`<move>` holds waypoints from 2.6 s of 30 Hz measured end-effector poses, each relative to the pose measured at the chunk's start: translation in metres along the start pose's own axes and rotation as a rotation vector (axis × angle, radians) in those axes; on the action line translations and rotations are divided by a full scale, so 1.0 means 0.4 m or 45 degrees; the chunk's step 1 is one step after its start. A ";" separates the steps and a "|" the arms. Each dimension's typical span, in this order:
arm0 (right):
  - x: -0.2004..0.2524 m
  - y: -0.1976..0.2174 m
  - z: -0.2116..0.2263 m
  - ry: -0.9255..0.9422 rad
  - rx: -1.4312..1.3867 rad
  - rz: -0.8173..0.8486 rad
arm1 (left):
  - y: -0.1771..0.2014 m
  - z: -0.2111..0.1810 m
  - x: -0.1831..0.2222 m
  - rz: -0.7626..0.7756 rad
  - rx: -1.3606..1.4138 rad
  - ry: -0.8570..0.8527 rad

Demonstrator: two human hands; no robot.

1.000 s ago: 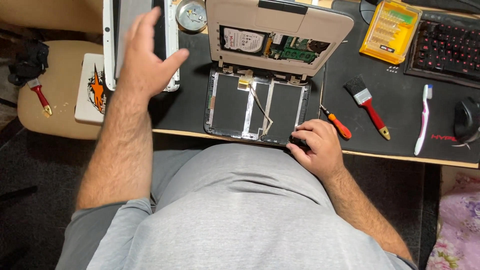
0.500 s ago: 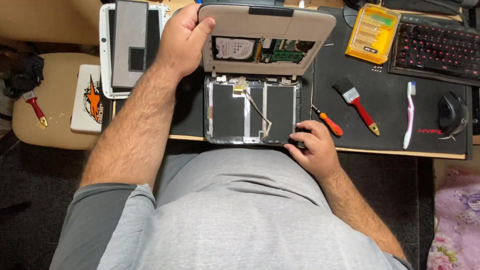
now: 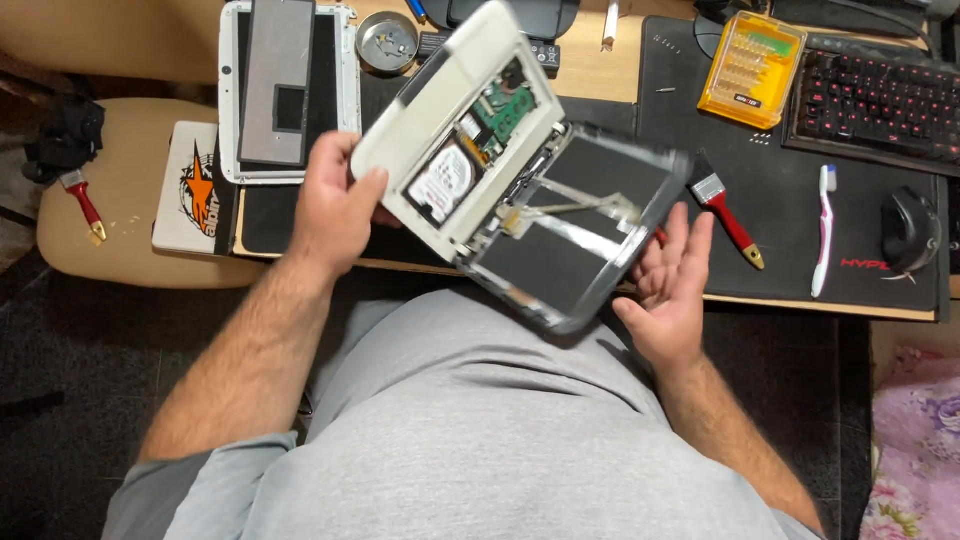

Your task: Disassembling a laptop by removing screws and prying the casing apart to access internal components.

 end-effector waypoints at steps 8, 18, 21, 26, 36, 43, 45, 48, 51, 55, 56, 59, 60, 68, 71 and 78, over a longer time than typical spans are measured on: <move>0.003 0.010 0.024 -0.243 0.352 -0.056 | -0.045 0.101 0.176 0.143 0.314 0.290; -0.319 0.077 -0.007 0.023 0.405 -0.040 | -0.126 0.181 0.209 0.696 -0.181 0.758; -0.398 0.075 -0.019 -0.174 0.258 0.140 | -0.174 0.072 0.188 0.793 -0.512 0.798; -0.473 0.127 -0.159 -0.078 0.181 0.007 | -0.173 0.059 0.158 0.904 -0.597 0.748; -0.542 0.023 -0.040 -0.241 0.732 -0.083 | 0.150 -0.093 -0.155 -0.219 -1.537 -0.035; -0.461 0.059 -0.021 -0.185 0.453 -0.197 | 0.210 -0.031 -0.268 -0.225 -1.817 0.495; -0.406 0.102 -0.040 0.001 0.285 -0.221 | 0.212 -0.026 -0.270 -0.233 -1.816 0.536; -0.329 0.084 0.071 -0.170 0.357 -0.205 | 0.244 -0.003 -0.298 -0.278 -1.800 0.529; -0.249 0.125 0.028 -0.127 0.313 -0.150 | 0.262 0.006 -0.311 -0.320 -1.752 0.505; -0.174 0.137 0.031 -0.189 0.282 -0.166 | 0.253 -0.010 -0.298 -0.336 -1.724 0.469; -0.159 0.140 0.030 -0.194 0.277 -0.159 | 0.249 -0.022 -0.288 -0.357 -1.675 0.447; -0.121 0.145 0.033 -0.204 0.269 -0.162 | 0.248 -0.034 -0.272 -0.369 -1.663 0.407; -0.110 0.147 0.034 -0.209 0.270 -0.165 | 0.251 -0.034 -0.268 -0.365 -1.694 0.392; -0.045 0.157 0.016 -0.325 0.243 -0.161 | 0.232 -0.105 -0.196 -0.289 -1.744 0.265; -0.033 0.147 0.032 -0.347 0.296 -0.135 | 0.180 -0.158 -0.139 -0.155 -1.687 0.226; -0.045 0.085 0.066 -0.288 0.510 -0.004 | 0.001 -0.178 -0.051 0.417 -1.638 -0.078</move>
Point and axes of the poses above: each hand's wrist, its own x-axis away from the middle knuckle, its own y-axis out of the back of the hand, z = x × y, the point moved 5 cm from there along -x, towards the middle knuckle, and after that the axes turned 10 degrees about x, right-handed, at the moved point
